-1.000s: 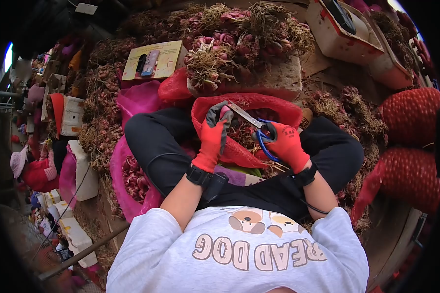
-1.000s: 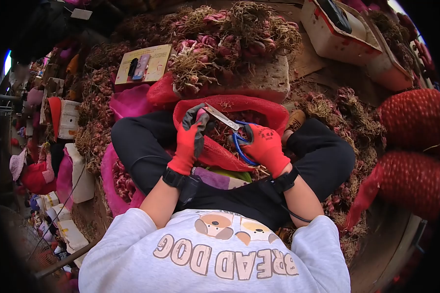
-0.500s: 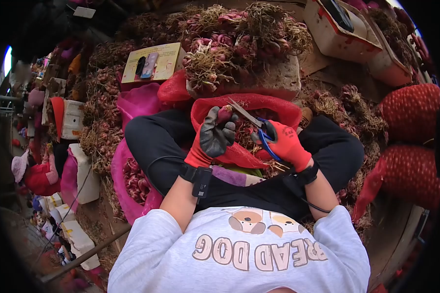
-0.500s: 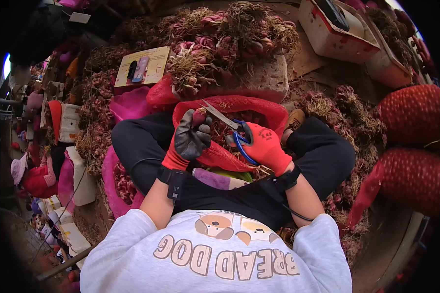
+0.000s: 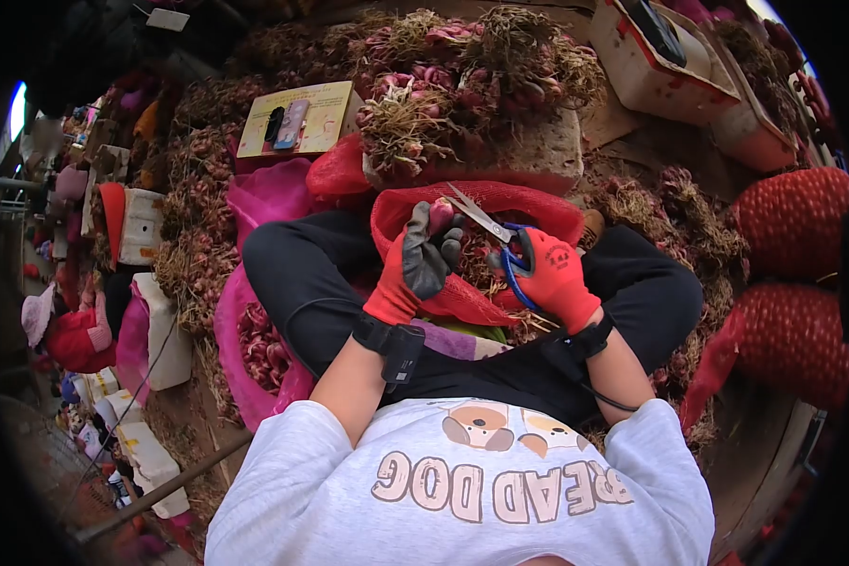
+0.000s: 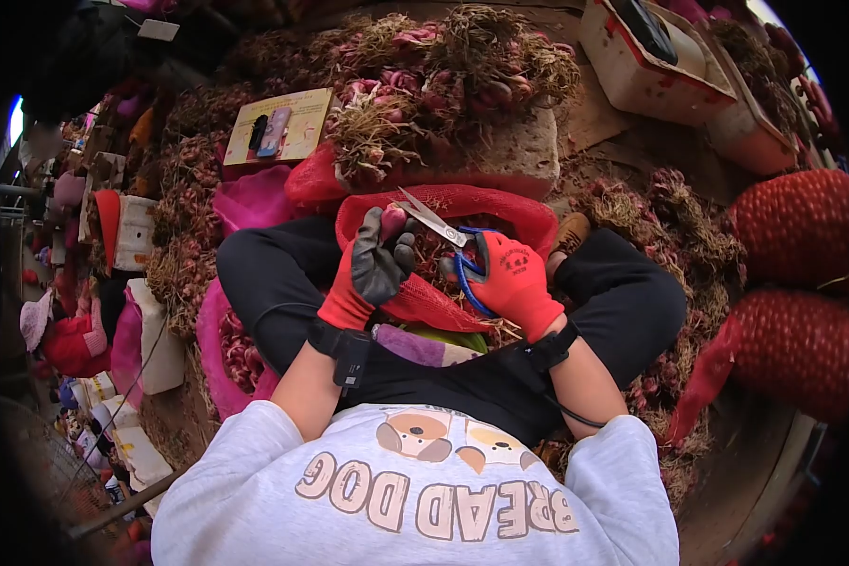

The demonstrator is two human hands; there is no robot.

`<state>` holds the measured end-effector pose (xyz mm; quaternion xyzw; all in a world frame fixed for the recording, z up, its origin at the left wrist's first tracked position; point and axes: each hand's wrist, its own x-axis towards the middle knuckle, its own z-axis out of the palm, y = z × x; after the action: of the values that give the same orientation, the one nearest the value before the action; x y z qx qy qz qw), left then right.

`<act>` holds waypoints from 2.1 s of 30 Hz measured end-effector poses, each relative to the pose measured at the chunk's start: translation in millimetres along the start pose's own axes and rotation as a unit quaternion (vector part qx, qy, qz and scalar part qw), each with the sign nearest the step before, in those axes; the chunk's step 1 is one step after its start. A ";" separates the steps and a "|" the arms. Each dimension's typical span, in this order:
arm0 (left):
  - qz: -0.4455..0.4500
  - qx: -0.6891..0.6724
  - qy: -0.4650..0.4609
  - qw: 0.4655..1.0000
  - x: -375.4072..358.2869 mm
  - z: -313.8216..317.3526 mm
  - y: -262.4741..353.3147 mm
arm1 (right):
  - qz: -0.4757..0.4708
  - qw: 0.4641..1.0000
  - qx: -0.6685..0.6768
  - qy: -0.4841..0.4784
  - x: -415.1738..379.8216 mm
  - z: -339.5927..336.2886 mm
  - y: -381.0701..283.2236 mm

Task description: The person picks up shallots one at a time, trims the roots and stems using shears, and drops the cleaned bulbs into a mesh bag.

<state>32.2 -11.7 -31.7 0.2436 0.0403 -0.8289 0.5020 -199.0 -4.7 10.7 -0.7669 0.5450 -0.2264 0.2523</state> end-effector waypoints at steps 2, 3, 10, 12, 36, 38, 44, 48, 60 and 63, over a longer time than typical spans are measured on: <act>-0.034 0.013 -0.011 0.999 0.9 -5.1 5.2 | -0.024 0.999 -0.038 0.008 0.0 0.3 1.7; -0.010 0.037 -0.009 0.999 -0.9 -1.2 3.8 | -0.037 0.997 -0.059 0.017 -0.2 2.8 4.0; 0.111 0.158 0.043 0.980 -7.2 10.1 -7.7 | 0.020 0.992 -0.078 -0.096 -2.6 3.2 12.3; 0.089 0.140 0.042 0.985 -8.2 14.0 -5.9 | 0.039 0.997 -0.029 -0.063 -1.9 5.0 12.0; 0.089 0.220 0.020 0.971 -8.6 16.3 -5.1 | 0.062 0.995 0.010 -0.078 -6.4 14.5 20.4; 0.125 0.225 0.040 0.965 -8.0 20.1 -6.9 | 0.052 0.997 0.011 -0.057 -5.7 9.5 12.2; 0.156 0.330 0.032 0.931 5.7 9.5 -2.5 | -0.015 0.998 -0.041 -0.037 -5.1 6.0 9.8; 0.170 0.339 -0.027 0.925 -10.7 26.2 -3.1 | 0.019 0.998 -0.045 -0.048 -3.6 1.3 10.8; 0.215 0.619 0.261 0.709 -227.3 26.9 164.2 | 0.044 0.997 0.062 0.000 2.8 -8.6 7.6; 0.142 0.663 0.404 0.614 -289.8 -32.9 181.3 | 0.030 0.992 0.120 -0.013 3.8 -4.5 4.8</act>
<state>308.0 144.6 100.3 0.8229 -0.3571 -0.3659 0.2479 -204.1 -10.3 11.4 -0.7174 0.5330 -0.2723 0.3566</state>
